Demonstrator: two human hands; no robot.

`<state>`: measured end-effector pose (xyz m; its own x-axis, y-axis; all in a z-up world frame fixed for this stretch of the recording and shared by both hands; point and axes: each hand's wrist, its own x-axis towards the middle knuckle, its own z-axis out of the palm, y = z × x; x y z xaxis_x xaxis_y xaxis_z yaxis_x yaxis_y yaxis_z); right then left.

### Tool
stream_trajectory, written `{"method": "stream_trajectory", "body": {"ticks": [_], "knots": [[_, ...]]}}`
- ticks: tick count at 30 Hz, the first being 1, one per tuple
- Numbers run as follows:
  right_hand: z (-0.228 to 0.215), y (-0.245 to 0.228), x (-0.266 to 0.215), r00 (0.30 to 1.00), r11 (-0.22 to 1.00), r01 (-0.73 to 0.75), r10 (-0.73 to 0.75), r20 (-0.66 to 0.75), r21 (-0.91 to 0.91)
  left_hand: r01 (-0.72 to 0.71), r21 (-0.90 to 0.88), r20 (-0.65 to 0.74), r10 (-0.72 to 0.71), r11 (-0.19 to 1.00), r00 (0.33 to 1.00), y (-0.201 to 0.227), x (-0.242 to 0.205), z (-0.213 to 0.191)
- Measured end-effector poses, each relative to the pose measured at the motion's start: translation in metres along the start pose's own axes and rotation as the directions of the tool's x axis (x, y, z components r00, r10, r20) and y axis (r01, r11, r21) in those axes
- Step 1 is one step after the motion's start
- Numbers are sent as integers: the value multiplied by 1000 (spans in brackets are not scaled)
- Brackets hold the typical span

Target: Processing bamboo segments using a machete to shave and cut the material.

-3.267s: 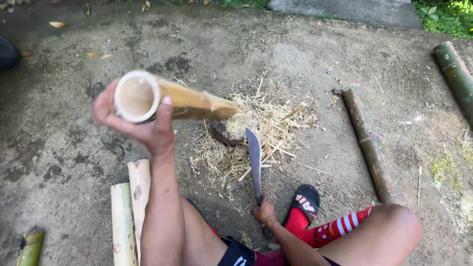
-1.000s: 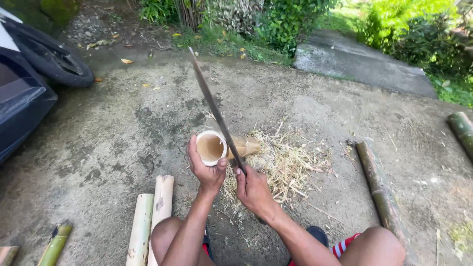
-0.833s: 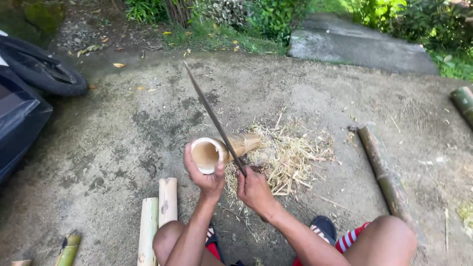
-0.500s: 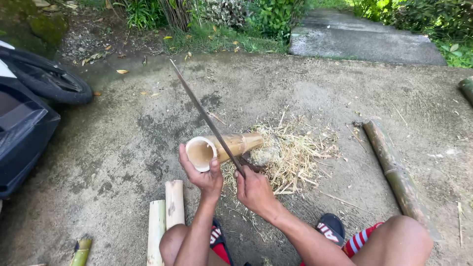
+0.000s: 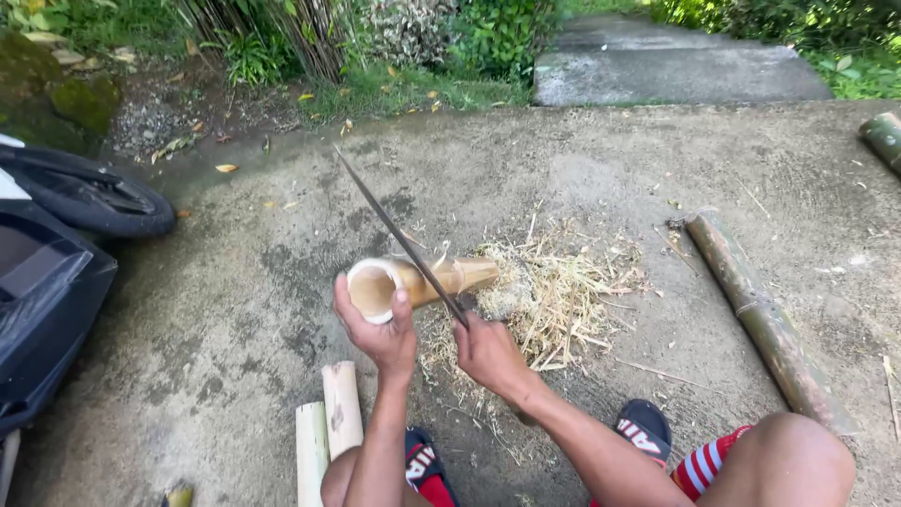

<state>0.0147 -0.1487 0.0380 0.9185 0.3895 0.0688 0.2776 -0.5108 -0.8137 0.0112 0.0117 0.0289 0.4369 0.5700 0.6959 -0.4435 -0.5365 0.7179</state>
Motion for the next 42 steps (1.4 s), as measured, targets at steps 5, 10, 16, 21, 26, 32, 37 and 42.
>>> {"method": "stream_trajectory", "body": {"ticks": [5, 10, 16, 21, 26, 32, 37, 42], "knots": [[17, 2, 3, 942, 962, 273, -272, -199, -21, 78, 27, 22, -78, 997, 997, -3, 7, 5], [20, 42, 4, 989, 992, 120, -122, -78, -37, 68, -54, 17, -67, 996, 998, -5, -8, -11], [2, 20, -13, 994, 998, -31, 37, 101, -56, 104, 105, 14, -106, 989, 994, -1, -25, -14], [27, 31, -13, 904, 928, 367, -371, -211, -59, 32, 84, 7, -33, 996, 999, 7, -19, -16], [32, 89, 9, 1000, 1000, -9, 9, 5, 9, 66, 5, 70, -66, 998, 995, 9, -16, -26], [-10, 20, -20, 992, 992, 122, -122, -15, -27, 146, 30, 112, -149, 989, 983, 10, -7, -28], [-2, -1, -39, 930, 937, 338, -347, -121, -93, 64, 8, 145, -64, 998, 987, 2, -16, -33], [25, 40, -38, 913, 903, 357, -391, -114, -239, -8, 47, 148, 1, 999, 989, -2, -26, -48]]}}
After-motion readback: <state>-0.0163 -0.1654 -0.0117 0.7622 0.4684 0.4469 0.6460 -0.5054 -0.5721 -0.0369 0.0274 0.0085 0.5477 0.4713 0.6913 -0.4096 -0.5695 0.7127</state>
